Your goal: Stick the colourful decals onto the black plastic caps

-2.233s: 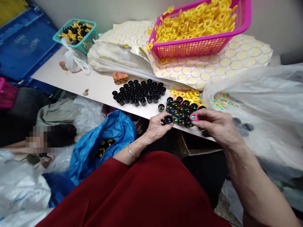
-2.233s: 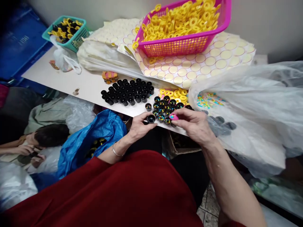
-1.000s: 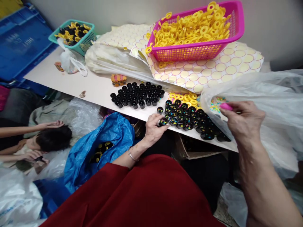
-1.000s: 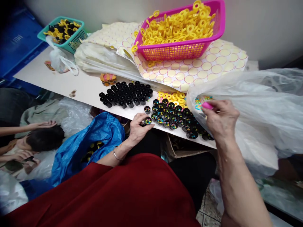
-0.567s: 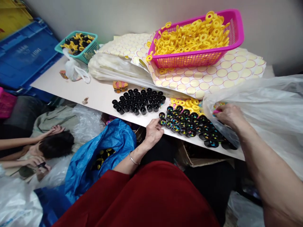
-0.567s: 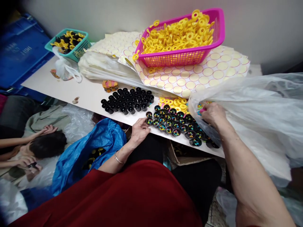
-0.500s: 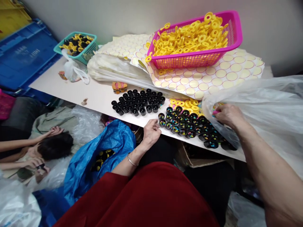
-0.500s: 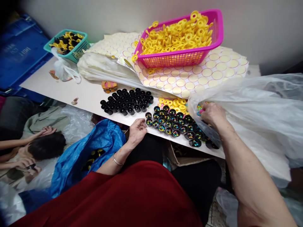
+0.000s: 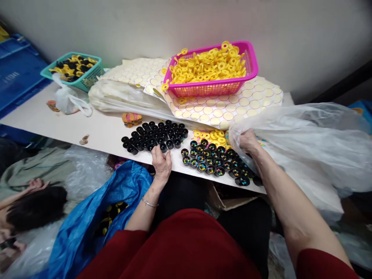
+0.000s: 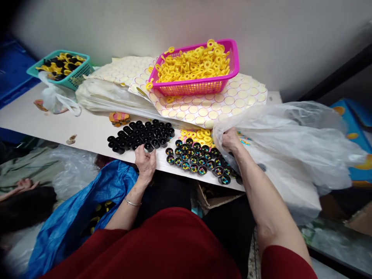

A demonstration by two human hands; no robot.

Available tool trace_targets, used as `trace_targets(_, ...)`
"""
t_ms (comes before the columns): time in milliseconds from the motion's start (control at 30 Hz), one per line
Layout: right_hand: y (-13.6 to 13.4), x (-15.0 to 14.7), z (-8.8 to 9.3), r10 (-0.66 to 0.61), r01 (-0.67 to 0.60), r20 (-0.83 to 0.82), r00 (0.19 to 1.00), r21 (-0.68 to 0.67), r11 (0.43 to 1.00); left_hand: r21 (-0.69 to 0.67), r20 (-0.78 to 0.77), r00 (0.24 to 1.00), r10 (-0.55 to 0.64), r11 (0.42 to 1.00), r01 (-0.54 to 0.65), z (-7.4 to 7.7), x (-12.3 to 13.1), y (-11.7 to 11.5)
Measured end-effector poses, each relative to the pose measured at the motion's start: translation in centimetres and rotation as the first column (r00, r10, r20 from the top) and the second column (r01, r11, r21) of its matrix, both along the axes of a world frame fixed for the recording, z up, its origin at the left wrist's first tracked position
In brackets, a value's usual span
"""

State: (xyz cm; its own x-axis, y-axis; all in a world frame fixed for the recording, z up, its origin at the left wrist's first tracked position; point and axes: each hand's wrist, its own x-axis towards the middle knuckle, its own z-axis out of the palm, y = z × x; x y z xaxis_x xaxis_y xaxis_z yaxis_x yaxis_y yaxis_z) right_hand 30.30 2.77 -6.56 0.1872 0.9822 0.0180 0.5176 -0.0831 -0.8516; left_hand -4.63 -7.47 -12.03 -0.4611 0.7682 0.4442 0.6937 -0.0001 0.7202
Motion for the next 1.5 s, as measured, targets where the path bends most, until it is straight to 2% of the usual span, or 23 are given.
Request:
trace_targets(167,-2.9,1.7,0.4,-0.056,0.049,-0.216,0.975,-0.042,0.998,-0.035,-0.013,1.000,0.001,0.999,-0.001,0.0,0.0,0.6)
trace_targets(267,-4.4,2.3,1.0,-0.077,0.088,-0.329,0.941,0.018,0.996,-0.062,-0.030,0.999,-0.009,0.998,0.007,0.6,0.0,0.9)
trace_targets(367,-5.3,2.8,1.2,-0.079,0.118,-0.375,0.923,0.083,0.990,-0.098,-0.003,1.000,-0.004,0.995,0.003,1.1,-0.1,1.3)
trace_targets(433,-5.7,3.1,1.1,-0.101,0.138,-0.390,0.915,0.070,0.988,-0.108,0.029,1.000,0.010,0.994,-0.007,1.3,-0.2,1.3)
trace_targets(533,-6.0,3.5,0.8,-0.113,0.150,-0.432,0.895,0.053,0.987,-0.066,0.071,0.997,0.021,0.998,-0.016,1.8,-0.2,1.1)
trace_targets(633,-6.5,3.4,1.2,-0.122,0.192,-0.494,0.861,0.093,0.977,0.027,0.127,0.992,-0.009,1.000,0.005,3.0,0.3,0.3)
trace_targets(700,-7.3,2.8,2.0,-0.098,0.189,-0.527,0.844,0.123,0.974,0.096,0.165,0.982,-0.091,0.992,0.076,4.3,1.3,-0.7)
trace_targets(767,-8.6,1.6,3.3,-0.033,0.131,-0.536,0.843,0.146,0.981,0.142,0.178,0.955,-0.237,0.967,0.213,5.7,2.7,-1.8)
trace_targets(900,-12.1,-2.0,6.3,0.121,-0.051,-0.506,0.854,0.152,0.987,0.087,0.202,0.820,-0.536,0.843,0.530,7.7,6.2,-3.5)
trace_targets(1033,-15.1,-5.3,8.1,0.302,-0.284,-0.364,0.881,0.103,0.953,0.041,0.258,0.689,-0.677,0.721,0.692,8.1,8.8,-4.4)
trace_targets(1133,-16.0,-6.3,8.4,0.441,-0.424,-0.110,0.891,0.153,0.893,0.015,0.244,0.637,-0.731,0.660,0.751,7.8,9.8,-4.7)
trace_targets(1233,-16.3,-6.4,8.2,0.486,-0.523,0.206,0.849,0.202,0.828,0.015,0.225,0.615,-0.756,0.634,0.774,7.4,10.2,-4.8)
trace_targets(1367,-16.7,-6.5,8.1,0.396,-0.584,0.575,0.716,0.182,0.791,0.008,0.237,0.601,-0.764,0.620,0.785,7.1,10.4,-4.9)
trace_targets(1500,-17.2,-7.3,8.8,0.284,-0.653,0.821,0.494,0.135,0.745,0.032,0.287,0.574,-0.767,0.607,0.794,6.9,10.6,-4.9)
